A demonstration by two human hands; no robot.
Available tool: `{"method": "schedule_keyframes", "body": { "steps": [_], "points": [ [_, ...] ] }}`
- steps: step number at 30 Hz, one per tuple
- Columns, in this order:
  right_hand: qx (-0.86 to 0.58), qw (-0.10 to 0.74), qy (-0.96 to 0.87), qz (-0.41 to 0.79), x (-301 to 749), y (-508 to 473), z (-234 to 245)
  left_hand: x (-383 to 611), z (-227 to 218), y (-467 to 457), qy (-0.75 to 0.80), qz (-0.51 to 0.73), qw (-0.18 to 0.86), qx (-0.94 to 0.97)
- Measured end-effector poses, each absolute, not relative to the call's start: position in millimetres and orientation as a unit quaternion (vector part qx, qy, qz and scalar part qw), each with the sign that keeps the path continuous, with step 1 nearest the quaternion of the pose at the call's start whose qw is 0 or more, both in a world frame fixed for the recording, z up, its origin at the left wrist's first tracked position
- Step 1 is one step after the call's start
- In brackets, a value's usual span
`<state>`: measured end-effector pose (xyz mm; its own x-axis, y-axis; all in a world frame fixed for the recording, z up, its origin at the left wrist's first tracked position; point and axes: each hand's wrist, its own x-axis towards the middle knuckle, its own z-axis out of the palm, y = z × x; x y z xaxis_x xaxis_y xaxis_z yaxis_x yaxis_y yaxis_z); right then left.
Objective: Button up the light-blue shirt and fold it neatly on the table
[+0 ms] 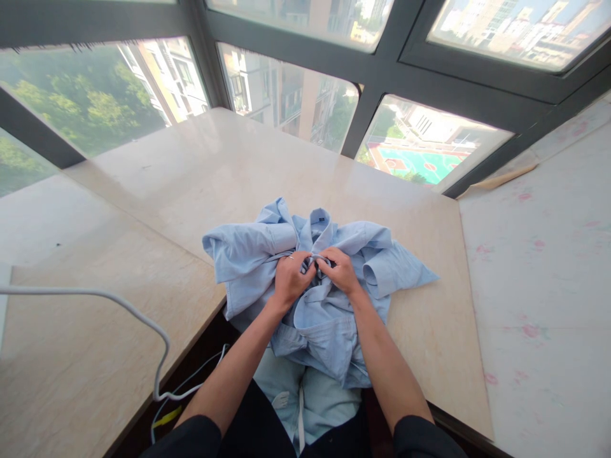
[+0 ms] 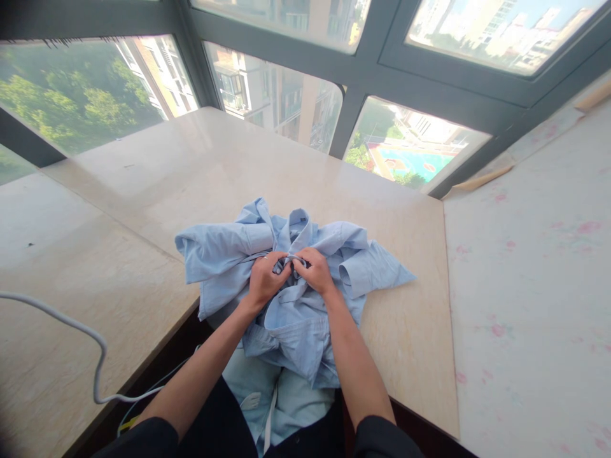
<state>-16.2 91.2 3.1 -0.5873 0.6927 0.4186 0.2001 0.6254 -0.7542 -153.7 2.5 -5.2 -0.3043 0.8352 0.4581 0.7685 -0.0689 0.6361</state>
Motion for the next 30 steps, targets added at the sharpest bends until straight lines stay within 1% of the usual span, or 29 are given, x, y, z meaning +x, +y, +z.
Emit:
{"method": "schedule_keyframes", "body": {
  "steps": [6, 9, 13, 17, 22, 25, 30],
  "points": [
    [-0.268, 0.356, -0.826, 0.347, -17.2, 92.5, 3.0, -153.4, -4.7, 2.7, 0.684, 0.420, 0.036, 0.595],
    [-0.265, 0.356, -0.824, 0.352, -16.8, 93.0, 2.5, -154.5, -2.7, 3.3, 0.685, 0.423, 0.056, 0.591],
    [-0.261, 0.361, -0.826, 0.344, -16.0, 91.8, 0.9, -158.5, -1.7, 5.8, 0.663, 0.466, 0.101, 0.578],
    [-0.269, 0.377, -0.831, 0.308, -15.9, 88.9, -0.1, -161.7, -1.8, 8.0, 0.661, 0.500, 0.144, 0.540],
    [-0.274, 0.401, -0.844, 0.227, -16.1, 85.5, 0.4, -161.7, -2.6, 8.4, 0.666, 0.510, 0.157, 0.522],
    [-0.260, 0.389, -0.865, 0.182, -15.7, 84.2, 1.2, -162.0, -2.7, 8.5, 0.669, 0.504, 0.166, 0.521],
    [-0.250, 0.354, -0.888, 0.153, -13.9, 85.3, 2.1, -168.3, 0.1, 10.3, 0.673, 0.486, 0.203, 0.519]
  ]
}}
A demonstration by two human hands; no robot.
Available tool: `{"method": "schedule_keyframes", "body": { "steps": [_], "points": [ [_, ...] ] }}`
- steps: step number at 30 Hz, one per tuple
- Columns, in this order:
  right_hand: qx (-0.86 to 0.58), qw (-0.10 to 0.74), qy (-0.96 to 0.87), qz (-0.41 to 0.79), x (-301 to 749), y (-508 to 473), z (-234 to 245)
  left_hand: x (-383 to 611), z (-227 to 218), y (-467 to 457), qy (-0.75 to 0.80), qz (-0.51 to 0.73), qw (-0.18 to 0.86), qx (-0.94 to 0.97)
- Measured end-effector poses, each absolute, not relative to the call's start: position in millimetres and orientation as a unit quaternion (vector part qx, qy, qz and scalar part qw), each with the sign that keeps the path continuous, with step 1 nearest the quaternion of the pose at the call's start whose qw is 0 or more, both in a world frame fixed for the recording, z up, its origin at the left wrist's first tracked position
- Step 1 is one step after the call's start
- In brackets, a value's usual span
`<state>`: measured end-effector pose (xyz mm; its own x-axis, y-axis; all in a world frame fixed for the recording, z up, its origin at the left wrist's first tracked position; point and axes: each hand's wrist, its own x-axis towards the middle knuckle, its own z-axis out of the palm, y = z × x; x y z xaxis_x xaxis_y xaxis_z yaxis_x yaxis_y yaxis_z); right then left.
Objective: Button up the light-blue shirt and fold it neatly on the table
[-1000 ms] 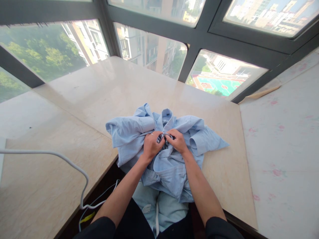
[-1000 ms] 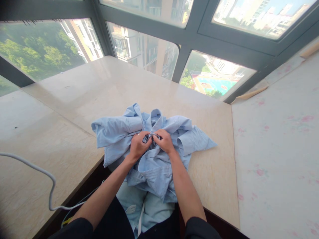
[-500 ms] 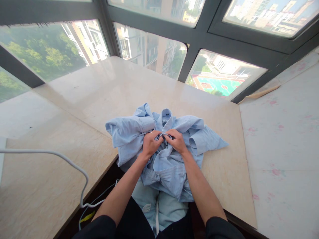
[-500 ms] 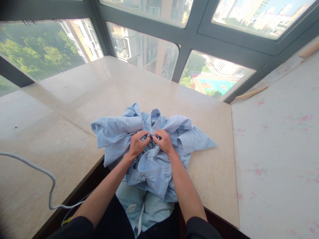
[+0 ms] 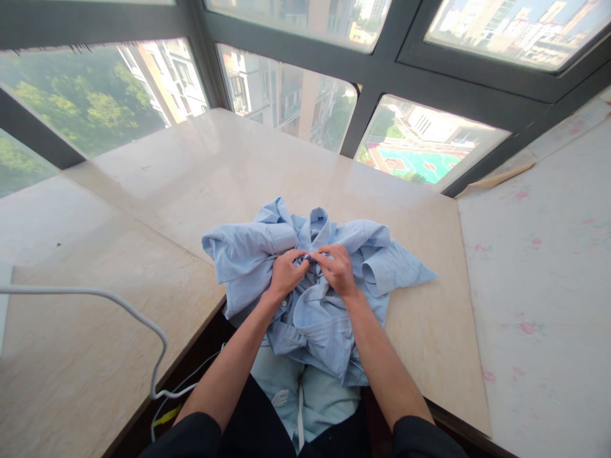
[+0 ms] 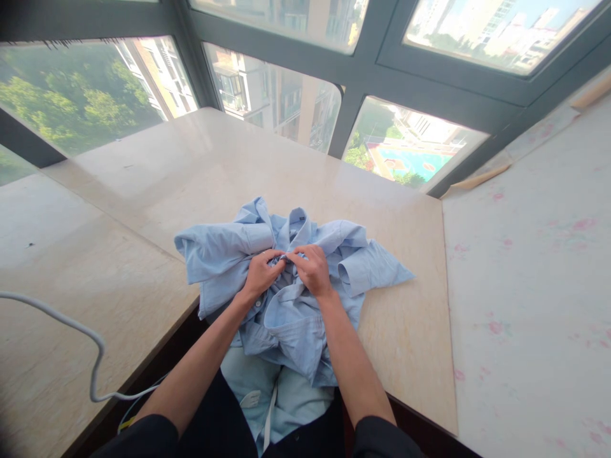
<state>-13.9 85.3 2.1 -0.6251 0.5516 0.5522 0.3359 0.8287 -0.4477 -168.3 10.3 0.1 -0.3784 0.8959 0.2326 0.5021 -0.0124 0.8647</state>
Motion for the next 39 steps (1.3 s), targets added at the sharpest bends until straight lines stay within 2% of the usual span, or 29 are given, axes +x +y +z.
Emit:
{"method": "schedule_keyframes", "body": {
  "steps": [12, 24, 39],
  "points": [
    [-0.246, 0.324, -0.901, 0.149, -14.7, 90.4, -0.8, -186.4, 12.2, 14.5, 0.629, 0.450, 0.309, 0.554],
    [-0.256, 0.303, -0.912, 0.107, -20.2, 85.7, 4.2, -189.0, 10.9, 18.3, 0.644, 0.411, 0.305, 0.568],
    [-0.265, 0.312, -0.896, 0.173, -15.8, 88.7, -2.0, -185.3, 11.2, 14.3, 0.645, 0.427, 0.315, 0.549]
  ]
}}
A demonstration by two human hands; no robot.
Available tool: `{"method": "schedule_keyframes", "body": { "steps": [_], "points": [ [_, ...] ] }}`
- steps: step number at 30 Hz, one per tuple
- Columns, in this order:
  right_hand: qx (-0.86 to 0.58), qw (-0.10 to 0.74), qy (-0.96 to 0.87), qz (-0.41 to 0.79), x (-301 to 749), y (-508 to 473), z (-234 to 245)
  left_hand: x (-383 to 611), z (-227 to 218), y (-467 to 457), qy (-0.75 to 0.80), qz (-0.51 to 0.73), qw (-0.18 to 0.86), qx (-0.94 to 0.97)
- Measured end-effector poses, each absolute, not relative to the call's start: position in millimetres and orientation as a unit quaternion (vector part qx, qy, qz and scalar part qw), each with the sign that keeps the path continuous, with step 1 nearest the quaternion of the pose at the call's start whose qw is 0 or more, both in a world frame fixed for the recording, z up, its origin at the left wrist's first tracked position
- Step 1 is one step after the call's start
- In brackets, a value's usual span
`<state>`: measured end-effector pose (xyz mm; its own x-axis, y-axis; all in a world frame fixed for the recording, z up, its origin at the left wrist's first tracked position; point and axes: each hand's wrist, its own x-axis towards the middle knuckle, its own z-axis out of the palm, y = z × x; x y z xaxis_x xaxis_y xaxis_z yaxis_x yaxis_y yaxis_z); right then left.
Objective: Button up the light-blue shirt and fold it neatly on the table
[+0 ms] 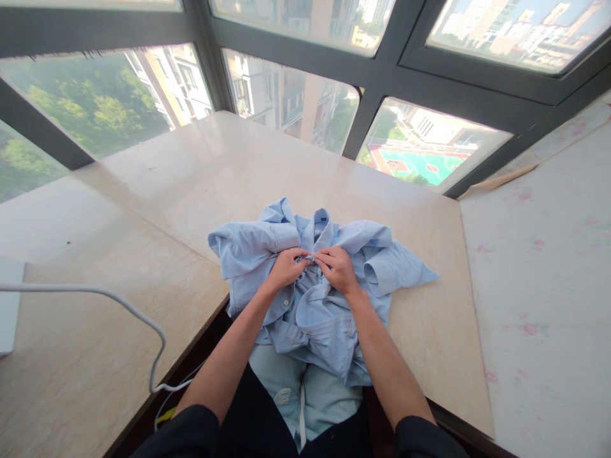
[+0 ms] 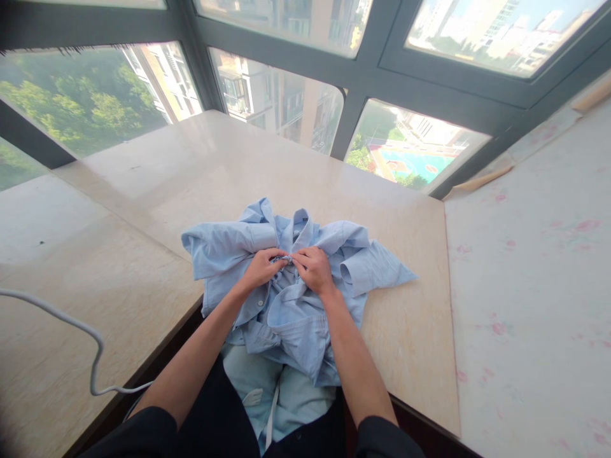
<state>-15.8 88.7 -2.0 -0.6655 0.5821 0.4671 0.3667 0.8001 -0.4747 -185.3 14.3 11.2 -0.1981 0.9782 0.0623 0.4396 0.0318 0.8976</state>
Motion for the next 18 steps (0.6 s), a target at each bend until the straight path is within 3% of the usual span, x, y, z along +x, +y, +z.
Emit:
{"method": "schedule_keyframes", "body": {
  "steps": [11, 18],
  "points": [
    [-0.308, 0.342, -0.857, 0.232, -19.1, 85.8, -0.3, -175.0, -6.5, 1.6, 0.612, 0.520, 0.202, 0.561],
    [-0.410, 0.469, -0.719, 0.309, -15.8, 88.5, 0.5, -176.8, 0.4, -2.7, 0.619, 0.571, 0.219, 0.492]
  ]
}}
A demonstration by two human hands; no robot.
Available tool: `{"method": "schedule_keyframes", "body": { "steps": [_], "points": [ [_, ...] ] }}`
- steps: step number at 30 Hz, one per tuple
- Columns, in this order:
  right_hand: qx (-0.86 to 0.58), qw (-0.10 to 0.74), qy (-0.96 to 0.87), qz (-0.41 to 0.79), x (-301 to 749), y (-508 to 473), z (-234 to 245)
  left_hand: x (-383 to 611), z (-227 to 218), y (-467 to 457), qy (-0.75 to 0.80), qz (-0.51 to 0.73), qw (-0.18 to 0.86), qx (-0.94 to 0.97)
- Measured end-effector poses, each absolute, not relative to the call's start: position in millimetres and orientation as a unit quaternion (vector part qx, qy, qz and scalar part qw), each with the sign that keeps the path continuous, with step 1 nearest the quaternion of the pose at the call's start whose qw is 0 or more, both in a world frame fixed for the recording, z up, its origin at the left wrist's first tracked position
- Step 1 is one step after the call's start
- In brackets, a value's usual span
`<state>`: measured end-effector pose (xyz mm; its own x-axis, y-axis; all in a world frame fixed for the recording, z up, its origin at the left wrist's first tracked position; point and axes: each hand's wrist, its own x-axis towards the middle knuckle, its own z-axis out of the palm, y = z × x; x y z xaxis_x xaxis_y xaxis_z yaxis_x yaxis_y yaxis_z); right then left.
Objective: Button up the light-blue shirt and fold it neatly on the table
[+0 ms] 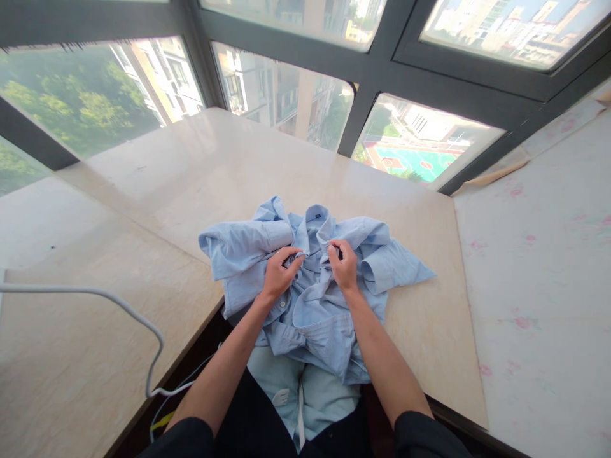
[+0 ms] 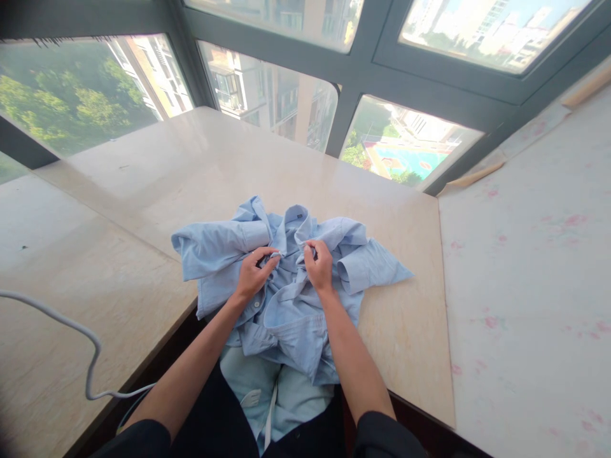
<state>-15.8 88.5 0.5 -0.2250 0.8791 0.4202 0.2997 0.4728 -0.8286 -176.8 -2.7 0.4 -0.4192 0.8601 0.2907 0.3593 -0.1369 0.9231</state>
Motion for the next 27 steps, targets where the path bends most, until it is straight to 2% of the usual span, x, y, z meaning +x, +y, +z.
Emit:
{"method": "schedule_keyframes", "body": {
  "steps": [6, 9, 13, 21, 24, 27],
  "points": [
    [-0.516, 0.617, -0.416, 0.425, -1.2, 109.6, -2.8, -177.0, -1.8, -3.2, 0.618, 0.660, 0.243, 0.351],
    [-0.524, 0.639, -0.305, 0.475, 7.0, 120.6, -3.8, -177.6, -2.1, -3.1, 0.608, 0.690, 0.237, 0.313],
    [-0.510, 0.651, -0.256, 0.501, 15.9, 127.3, -6.8, -180.0, -1.7, -3.1, 0.587, 0.723, 0.229, 0.283],
    [-0.486, 0.632, -0.297, 0.525, 22.3, 127.5, -11.7, -184.6, -0.6, -2.7, 0.608, 0.704, 0.232, 0.284],
    [-0.473, 0.564, -0.367, 0.568, 20.0, 113.8, -6.5, -185.7, 0.7, -8.9, 0.641, 0.612, 0.251, 0.389],
    [-0.444, 0.480, -0.479, 0.586, 20.4, 95.3, 0.3, -185.0, -0.3, -20.0, 0.671, 0.449, 0.245, 0.537]
  ]
}}
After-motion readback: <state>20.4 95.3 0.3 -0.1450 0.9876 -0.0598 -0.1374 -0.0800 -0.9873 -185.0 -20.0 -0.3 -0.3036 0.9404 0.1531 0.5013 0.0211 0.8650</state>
